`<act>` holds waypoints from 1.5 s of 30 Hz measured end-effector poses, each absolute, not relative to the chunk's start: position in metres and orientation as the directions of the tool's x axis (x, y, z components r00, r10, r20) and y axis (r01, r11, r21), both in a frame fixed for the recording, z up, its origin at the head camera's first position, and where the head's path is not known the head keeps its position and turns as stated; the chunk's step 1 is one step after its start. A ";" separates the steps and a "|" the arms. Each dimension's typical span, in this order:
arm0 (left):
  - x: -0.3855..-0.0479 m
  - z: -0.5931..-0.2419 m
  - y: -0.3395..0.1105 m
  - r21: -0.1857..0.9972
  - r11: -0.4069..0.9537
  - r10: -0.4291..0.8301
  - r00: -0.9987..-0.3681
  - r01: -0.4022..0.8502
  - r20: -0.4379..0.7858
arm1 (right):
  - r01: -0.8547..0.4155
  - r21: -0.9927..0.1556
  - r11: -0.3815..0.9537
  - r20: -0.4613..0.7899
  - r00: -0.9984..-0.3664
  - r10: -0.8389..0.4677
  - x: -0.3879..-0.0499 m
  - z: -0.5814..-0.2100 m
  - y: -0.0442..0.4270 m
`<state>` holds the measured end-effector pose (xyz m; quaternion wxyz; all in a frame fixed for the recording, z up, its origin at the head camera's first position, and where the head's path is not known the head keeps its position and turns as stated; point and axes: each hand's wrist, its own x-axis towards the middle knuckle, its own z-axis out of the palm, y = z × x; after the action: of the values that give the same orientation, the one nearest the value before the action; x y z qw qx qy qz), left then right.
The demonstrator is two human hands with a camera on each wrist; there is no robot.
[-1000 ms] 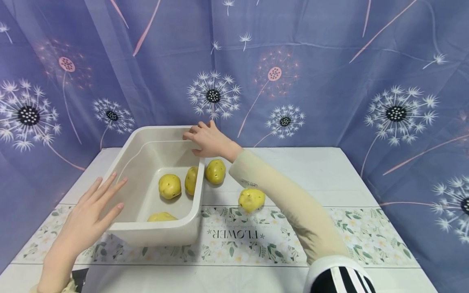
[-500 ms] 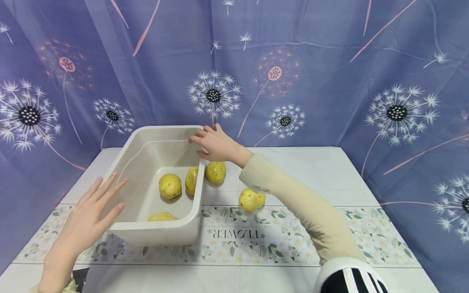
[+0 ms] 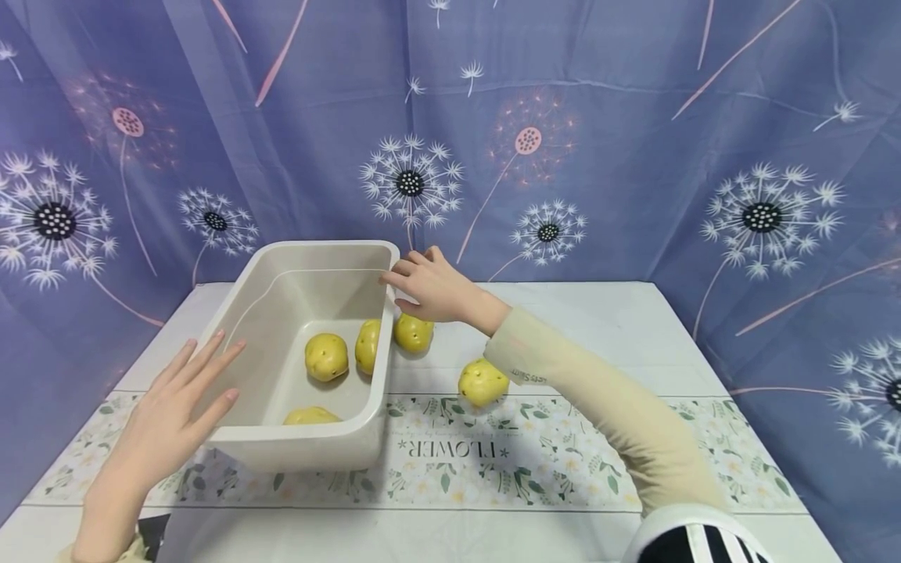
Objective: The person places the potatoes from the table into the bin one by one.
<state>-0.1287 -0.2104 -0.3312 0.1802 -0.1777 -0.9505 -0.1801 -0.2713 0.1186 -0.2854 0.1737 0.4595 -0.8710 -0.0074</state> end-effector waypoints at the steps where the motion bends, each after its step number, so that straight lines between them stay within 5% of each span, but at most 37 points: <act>1: -0.129 -0.331 -0.210 0.278 0.872 0.272 -0.872 0.402 0.408 | -0.795 0.175 0.580 0.297 -0.519 -0.802 -0.270 -0.286 0.120; 13: -0.129 -0.332 -0.210 0.277 0.871 0.273 -0.869 0.406 0.414 | -0.795 0.224 0.564 0.338 -0.479 -0.810 -0.260 -0.290 0.137; 45: -0.130 -0.332 -0.211 0.279 0.871 0.271 -0.870 0.404 0.413 | -0.793 0.217 0.570 0.318 -0.494 -0.809 -0.227 -0.307 0.175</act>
<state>-0.1297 -0.2114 -0.3323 0.1836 -0.1775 -0.9497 -0.1813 -0.2272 0.1749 -0.3070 0.1954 0.4635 -0.8640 -0.0208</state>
